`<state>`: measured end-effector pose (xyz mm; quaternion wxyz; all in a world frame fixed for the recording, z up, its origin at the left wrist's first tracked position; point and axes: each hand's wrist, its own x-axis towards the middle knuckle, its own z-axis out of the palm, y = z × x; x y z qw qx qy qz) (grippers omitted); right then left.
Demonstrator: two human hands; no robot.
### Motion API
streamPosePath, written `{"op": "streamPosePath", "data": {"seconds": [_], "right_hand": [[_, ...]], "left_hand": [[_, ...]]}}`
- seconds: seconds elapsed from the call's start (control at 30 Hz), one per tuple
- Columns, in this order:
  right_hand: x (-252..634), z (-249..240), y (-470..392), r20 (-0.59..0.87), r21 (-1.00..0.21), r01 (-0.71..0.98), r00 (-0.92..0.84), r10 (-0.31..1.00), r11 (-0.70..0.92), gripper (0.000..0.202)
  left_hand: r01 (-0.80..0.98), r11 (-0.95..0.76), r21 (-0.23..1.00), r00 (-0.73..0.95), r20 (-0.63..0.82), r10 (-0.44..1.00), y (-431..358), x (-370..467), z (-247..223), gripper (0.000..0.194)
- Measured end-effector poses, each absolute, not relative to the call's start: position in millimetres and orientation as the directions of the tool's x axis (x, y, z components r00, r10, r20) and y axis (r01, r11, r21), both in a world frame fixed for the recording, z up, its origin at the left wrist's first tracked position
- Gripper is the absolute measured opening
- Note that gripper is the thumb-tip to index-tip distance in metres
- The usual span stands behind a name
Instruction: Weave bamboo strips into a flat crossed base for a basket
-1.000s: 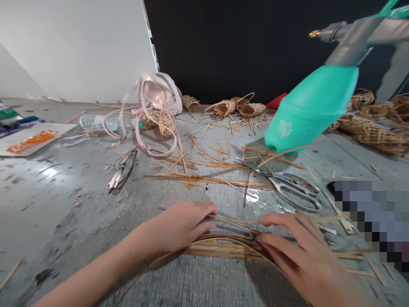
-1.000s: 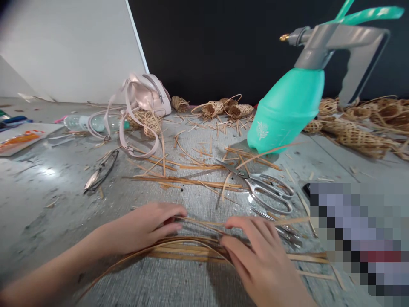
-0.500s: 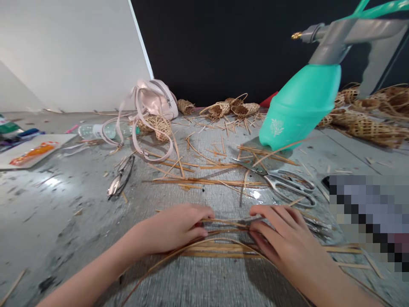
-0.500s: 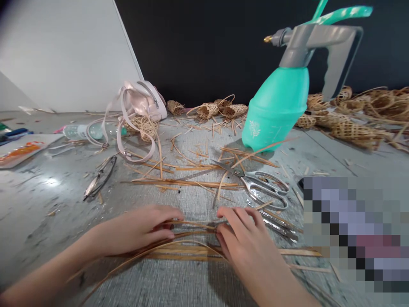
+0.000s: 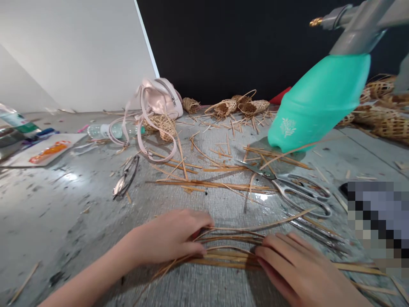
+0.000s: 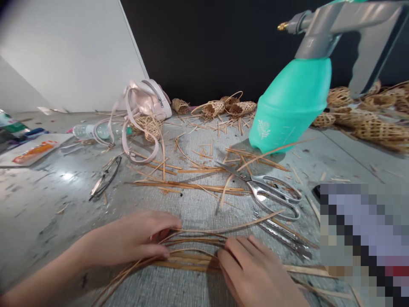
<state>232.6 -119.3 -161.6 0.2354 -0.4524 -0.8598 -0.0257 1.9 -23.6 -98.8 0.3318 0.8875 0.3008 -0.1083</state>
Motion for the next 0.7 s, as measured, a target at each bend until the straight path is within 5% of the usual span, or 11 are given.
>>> {"op": "streamPosePath", "data": {"seconds": [0.37,0.7], "right_hand": [[216,-155,-118,0.365,0.103,0.857,-0.505,0.782,0.505,0.02],[229,-172,-112,0.404,0.116,0.814,-0.562,0.722,0.569,0.022]], "left_hand": [[0.621,-0.562,0.546,0.783,-0.404,0.473,-27,-3,-103,0.011],[0.627,-0.574,0.527,0.773,-0.33,0.542,-28,-9,-107,0.014]]}}
